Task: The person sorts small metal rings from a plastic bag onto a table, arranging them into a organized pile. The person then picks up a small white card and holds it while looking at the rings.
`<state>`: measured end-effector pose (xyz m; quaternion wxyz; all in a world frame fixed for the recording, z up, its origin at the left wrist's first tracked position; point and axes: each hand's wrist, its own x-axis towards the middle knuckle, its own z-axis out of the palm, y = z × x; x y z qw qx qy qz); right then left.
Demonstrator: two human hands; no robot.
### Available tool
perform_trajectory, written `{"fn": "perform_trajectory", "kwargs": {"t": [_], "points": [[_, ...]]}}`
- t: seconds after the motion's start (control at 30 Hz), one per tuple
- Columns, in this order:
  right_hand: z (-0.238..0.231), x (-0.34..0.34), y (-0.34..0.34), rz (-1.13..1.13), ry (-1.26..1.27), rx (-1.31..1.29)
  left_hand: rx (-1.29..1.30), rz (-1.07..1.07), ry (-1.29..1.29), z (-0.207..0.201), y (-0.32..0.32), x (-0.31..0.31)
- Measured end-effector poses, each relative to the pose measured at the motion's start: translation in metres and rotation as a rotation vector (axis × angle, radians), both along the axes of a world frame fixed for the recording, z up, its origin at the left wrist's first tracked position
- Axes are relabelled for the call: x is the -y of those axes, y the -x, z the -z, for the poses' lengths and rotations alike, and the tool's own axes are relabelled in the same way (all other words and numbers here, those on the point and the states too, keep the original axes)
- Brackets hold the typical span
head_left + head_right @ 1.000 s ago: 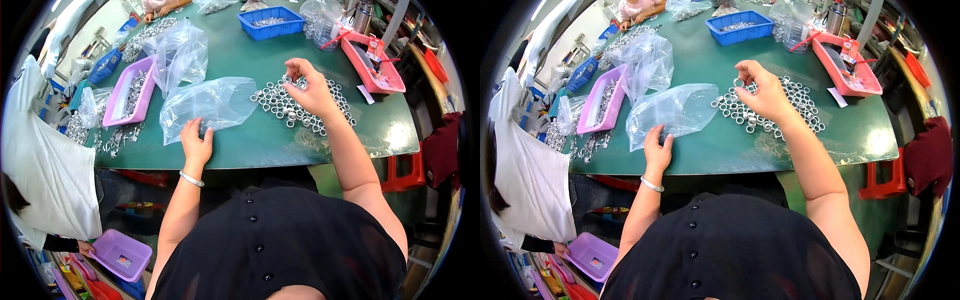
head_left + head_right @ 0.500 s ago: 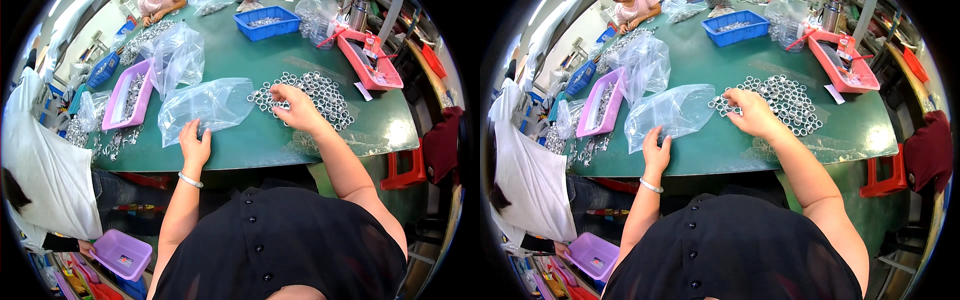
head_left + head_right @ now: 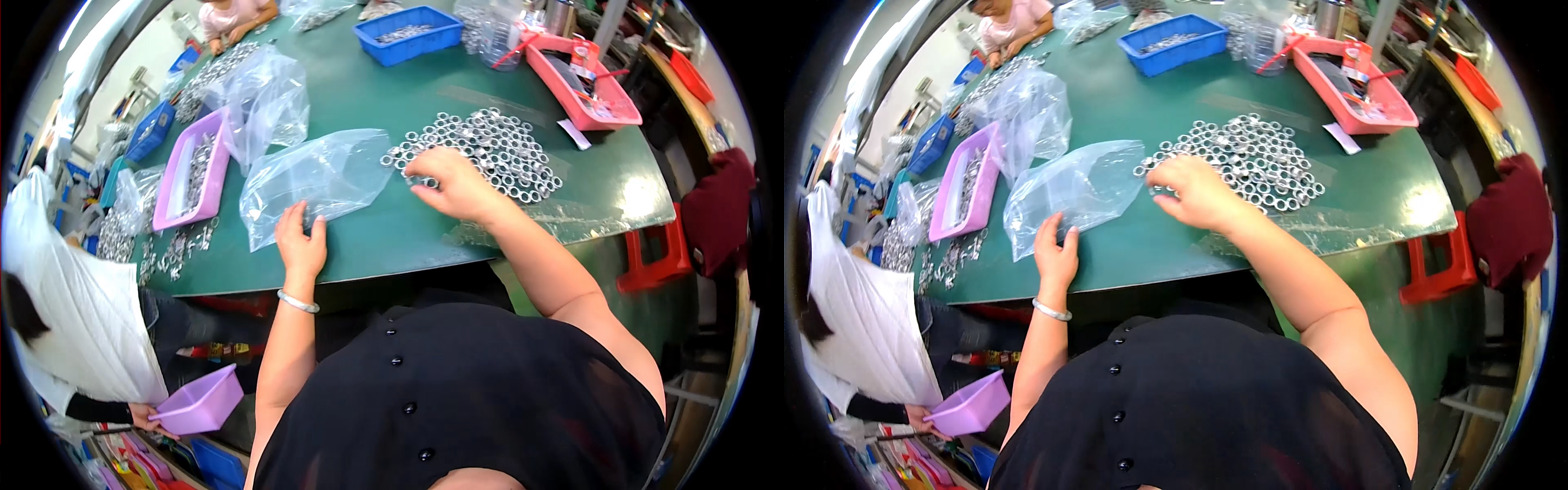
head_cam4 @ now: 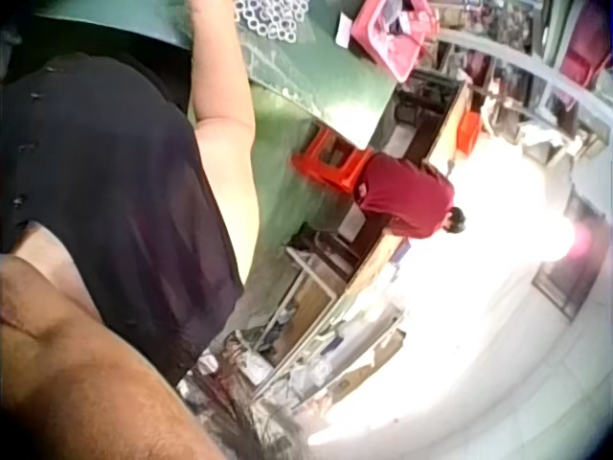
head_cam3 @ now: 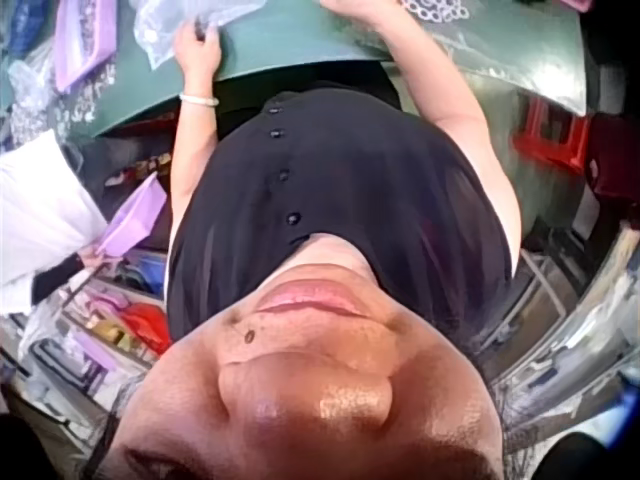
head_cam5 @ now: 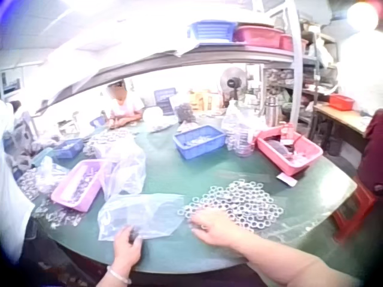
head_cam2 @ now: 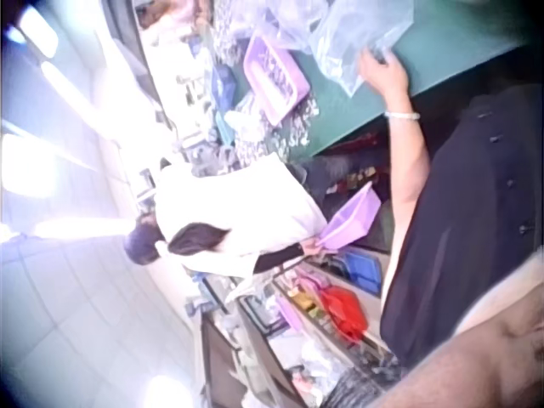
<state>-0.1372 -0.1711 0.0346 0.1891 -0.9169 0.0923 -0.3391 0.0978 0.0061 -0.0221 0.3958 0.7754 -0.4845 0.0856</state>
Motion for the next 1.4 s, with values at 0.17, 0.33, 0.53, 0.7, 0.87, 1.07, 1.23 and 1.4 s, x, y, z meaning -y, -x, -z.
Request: {"fn": "perform_trajectory", "kwargs": {"t": [0.17, 0.33, 0.53, 0.7, 0.87, 1.07, 1.23, 1.4], "points": [[0.014, -0.016, -0.005, -0.025, 0.096, -0.214, -0.08, -0.006, -0.025, 0.001, -0.001, -0.001], [0.021, -0.018, -0.007, 0.004, 0.145, -0.303, -0.103, -0.005, -0.041, 0.001, -0.001, -0.001], [0.023, -0.017, -0.006, 0.015, 0.168, -0.245, -0.086, -0.014, -0.038, 0.002, -0.002, -0.003], [0.008, -0.004, 0.018, 0.231, 0.057, -0.358, -0.096, -0.005, -0.026, 0.001, -0.002, -0.002], [0.006, -0.008, 0.01, 0.291, -0.028, -0.637, -0.065, -0.007, -0.025, 0.0, 0.0, -0.002], [0.017, -0.01, -0.006, 0.336, 0.14, -0.612, -0.06, -0.001, -0.003, 0.001, -0.001, -0.002], [0.032, -0.004, -0.004, 0.297, 0.267, -0.323, -0.04, 0.004, -0.002, 0.0, -0.001, -0.002], [0.025, 0.0, 0.002, 0.23, 0.211, -0.388, 0.006, 0.009, 0.043, -0.001, 0.001, -0.002]]}}
